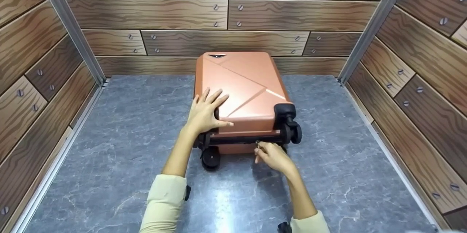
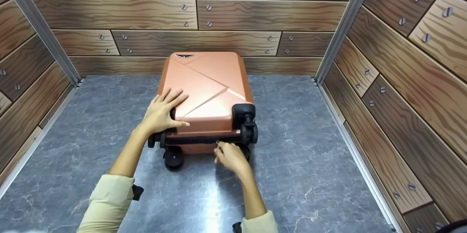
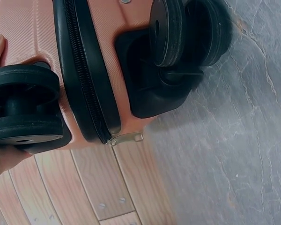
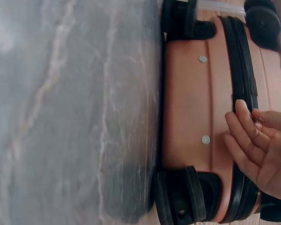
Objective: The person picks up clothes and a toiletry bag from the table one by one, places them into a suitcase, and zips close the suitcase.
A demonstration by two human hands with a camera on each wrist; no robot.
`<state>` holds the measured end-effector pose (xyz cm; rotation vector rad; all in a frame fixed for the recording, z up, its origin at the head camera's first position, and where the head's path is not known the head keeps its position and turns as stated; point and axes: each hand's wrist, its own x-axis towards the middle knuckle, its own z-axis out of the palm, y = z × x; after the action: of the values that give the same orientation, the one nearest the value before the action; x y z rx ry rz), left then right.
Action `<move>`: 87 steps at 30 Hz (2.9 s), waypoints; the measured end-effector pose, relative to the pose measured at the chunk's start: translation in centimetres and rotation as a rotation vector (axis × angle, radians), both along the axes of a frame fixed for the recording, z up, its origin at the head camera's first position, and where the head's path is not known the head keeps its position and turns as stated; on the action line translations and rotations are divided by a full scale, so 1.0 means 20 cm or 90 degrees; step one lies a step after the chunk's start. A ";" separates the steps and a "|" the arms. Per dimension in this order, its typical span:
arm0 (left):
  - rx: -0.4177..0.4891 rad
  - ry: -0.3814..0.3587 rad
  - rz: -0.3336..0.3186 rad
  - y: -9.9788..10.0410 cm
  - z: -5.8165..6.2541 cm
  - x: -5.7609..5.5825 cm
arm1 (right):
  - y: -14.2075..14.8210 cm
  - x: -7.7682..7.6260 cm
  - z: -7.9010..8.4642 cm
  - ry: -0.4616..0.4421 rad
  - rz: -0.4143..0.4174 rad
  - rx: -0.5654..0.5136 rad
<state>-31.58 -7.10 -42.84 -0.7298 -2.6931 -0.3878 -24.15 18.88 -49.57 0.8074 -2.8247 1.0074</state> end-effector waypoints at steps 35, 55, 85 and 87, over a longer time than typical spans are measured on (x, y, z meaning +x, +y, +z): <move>0.011 0.017 -0.004 0.00 0.00 0.00 | -0.09 -0.04 -0.04 -0.119 0.085 -0.138; 0.016 0.017 -0.009 0.02 -0.02 0.00 | -0.29 -0.04 -0.04 -0.108 0.120 -0.088; 0.020 0.011 -0.005 0.00 -0.01 0.01 | -0.26 -0.04 -0.02 -0.097 0.062 -0.018; 0.020 0.009 -0.003 -0.01 -0.01 0.01 | -0.23 -0.03 0.00 -0.079 0.063 0.004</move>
<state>-31.42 -7.25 -43.05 -0.7277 -2.6666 -0.4229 -24.76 14.21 -49.51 0.9243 -2.9186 1.0989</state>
